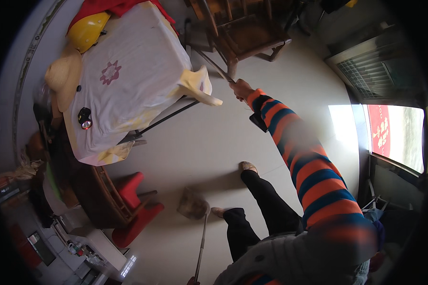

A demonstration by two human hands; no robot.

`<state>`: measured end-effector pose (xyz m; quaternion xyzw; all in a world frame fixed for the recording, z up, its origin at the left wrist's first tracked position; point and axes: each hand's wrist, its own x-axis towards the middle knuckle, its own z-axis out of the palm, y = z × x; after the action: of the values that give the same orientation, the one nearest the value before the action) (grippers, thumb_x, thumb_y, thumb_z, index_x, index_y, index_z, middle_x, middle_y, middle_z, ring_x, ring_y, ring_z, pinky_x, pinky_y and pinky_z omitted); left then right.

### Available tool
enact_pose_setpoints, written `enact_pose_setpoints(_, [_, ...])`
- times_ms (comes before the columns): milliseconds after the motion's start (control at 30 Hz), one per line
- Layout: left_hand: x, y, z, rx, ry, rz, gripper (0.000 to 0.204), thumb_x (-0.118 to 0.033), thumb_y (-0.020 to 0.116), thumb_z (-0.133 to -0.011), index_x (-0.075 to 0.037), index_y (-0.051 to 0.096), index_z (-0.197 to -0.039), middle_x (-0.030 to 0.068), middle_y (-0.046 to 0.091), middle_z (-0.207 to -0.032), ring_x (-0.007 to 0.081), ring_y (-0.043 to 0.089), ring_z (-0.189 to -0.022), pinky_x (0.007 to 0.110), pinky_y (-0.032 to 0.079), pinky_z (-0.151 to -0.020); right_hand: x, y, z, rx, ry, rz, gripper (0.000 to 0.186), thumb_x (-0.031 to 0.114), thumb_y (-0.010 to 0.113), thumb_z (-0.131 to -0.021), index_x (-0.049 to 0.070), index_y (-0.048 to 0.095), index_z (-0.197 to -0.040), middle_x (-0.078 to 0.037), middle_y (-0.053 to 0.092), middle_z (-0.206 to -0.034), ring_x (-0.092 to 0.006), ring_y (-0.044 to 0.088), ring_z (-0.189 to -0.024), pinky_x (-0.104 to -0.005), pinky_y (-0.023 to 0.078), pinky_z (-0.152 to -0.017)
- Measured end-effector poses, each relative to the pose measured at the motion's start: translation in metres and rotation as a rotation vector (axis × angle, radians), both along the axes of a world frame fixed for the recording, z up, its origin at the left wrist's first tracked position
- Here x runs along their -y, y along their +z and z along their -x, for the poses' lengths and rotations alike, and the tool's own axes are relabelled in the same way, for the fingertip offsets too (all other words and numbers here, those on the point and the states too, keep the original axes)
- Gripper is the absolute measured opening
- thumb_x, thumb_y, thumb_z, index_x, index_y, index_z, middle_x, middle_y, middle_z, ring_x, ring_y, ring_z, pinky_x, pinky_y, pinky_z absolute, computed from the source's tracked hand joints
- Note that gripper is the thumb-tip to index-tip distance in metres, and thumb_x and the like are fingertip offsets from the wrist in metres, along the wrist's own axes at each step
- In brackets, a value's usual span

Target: The person wipes a wooden table with a cloth, then retrieves a broom and dustpan. They sweep the tiled floor inside the house and the concrete area outside, collecting debris into the dustpan and moving a red stool to access the area.

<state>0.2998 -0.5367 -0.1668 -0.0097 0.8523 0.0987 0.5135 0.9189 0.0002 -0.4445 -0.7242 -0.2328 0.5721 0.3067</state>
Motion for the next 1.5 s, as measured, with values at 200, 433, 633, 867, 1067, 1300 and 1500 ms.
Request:
enact_pose_setpoints(200, [-0.045, 0.026, -0.041, -0.014, -0.133, -0.002, 0.026, -0.017, 0.043, -0.085, -0.002, 0.048, -0.106, -0.0049, 0.035, -0.057, 0.0022, 0.032, -0.042, 0.016, 0.023, -0.032, 0.026, -0.042, 0.000, 0.466, 0.452, 0.187, 0.029, 0.025, 0.036, -0.084, 0.003, 0.051, -0.094, -0.015, 0.054, -0.080, -0.0321, 0.054, -0.078, -0.0423, 0.044, -0.064])
enact_pose_setpoints(433, [-0.023, 0.007, -0.008, -0.104, -0.124, -0.058, 0.029, -0.020, 0.047, -0.083, 0.000, 0.051, -0.103, -0.0034, 0.036, -0.055, 0.0034, 0.030, -0.039, 0.017, 0.023, -0.031, 0.099, 0.007, -0.065, 0.983, 0.770, 0.287, 0.035, 0.030, 0.033, -0.089, 0.000, 0.049, -0.096, -0.018, 0.061, -0.083, -0.0325, 0.060, -0.081, -0.0416, 0.048, -0.071])
enact_pose_setpoints(633, [-0.020, 0.008, 0.000, -0.086, 0.096, -0.072, 0.029, -0.025, 0.052, -0.081, -0.006, 0.050, -0.102, 0.0029, 0.046, -0.057, 0.0091, 0.038, -0.038, 0.020, 0.030, -0.033, 0.092, 0.084, -0.083, 1.160, 0.941, 0.286, 0.030, 0.029, 0.037, -0.088, 0.002, 0.049, -0.096, -0.013, 0.061, -0.080, -0.0284, 0.061, -0.073, -0.0409, 0.049, -0.063])
enact_pose_setpoints(867, [-0.027, 0.009, -0.002, -0.099, 0.077, -0.047, 0.025, -0.027, 0.050, -0.082, -0.010, 0.053, -0.100, 0.0007, 0.046, -0.057, 0.0091, 0.041, -0.040, 0.021, 0.036, -0.034, 0.148, 0.115, -0.089, 1.189, 1.048, 0.220, 0.023, 0.021, 0.040, -0.085, 0.002, 0.050, -0.092, -0.017, 0.061, -0.075, -0.0306, 0.061, -0.070, -0.0400, 0.048, -0.063])
enact_pose_setpoints(1067, [-0.015, -0.007, 0.025, -0.129, 0.023, 0.021, 0.025, -0.028, 0.046, -0.083, -0.011, 0.053, -0.099, -0.0001, 0.046, -0.059, 0.0084, 0.042, -0.043, 0.022, 0.038, -0.034, 0.256, 0.145, -0.082, 0.984, 1.063, 0.262, 0.023, 0.025, 0.040, -0.085, 0.003, 0.046, -0.089, -0.015, 0.059, -0.070, -0.0300, 0.060, -0.065, -0.0401, 0.048, -0.059])
enact_pose_setpoints(1300, [-0.014, -0.024, 0.050, -0.146, -0.125, 0.006, 0.025, -0.027, 0.045, -0.083, -0.010, 0.054, -0.099, 0.0004, 0.045, -0.058, 0.0086, 0.038, -0.039, 0.023, 0.037, -0.033, 0.359, 0.205, -0.077, 1.168, 0.901, 0.118, 0.026, 0.033, 0.045, -0.082, 0.008, 0.043, -0.086, -0.018, 0.057, -0.061, -0.0361, 0.057, -0.059, -0.0472, 0.044, -0.055])
enact_pose_setpoints(1500, [-0.032, -0.022, 0.060, -0.166, -0.251, 0.112, 0.022, -0.023, 0.042, -0.083, -0.010, 0.055, -0.096, -0.0002, 0.044, -0.057, 0.0084, 0.042, -0.042, 0.025, 0.044, -0.035, 0.398, 0.214, -0.088, -0.090, -0.053, 0.511, 0.016, 0.026, 0.048, -0.081, 0.011, 0.043, -0.079, 0.005, 0.031, -0.049, -0.0062, 0.028, -0.036, -0.0217, 0.024, -0.031])
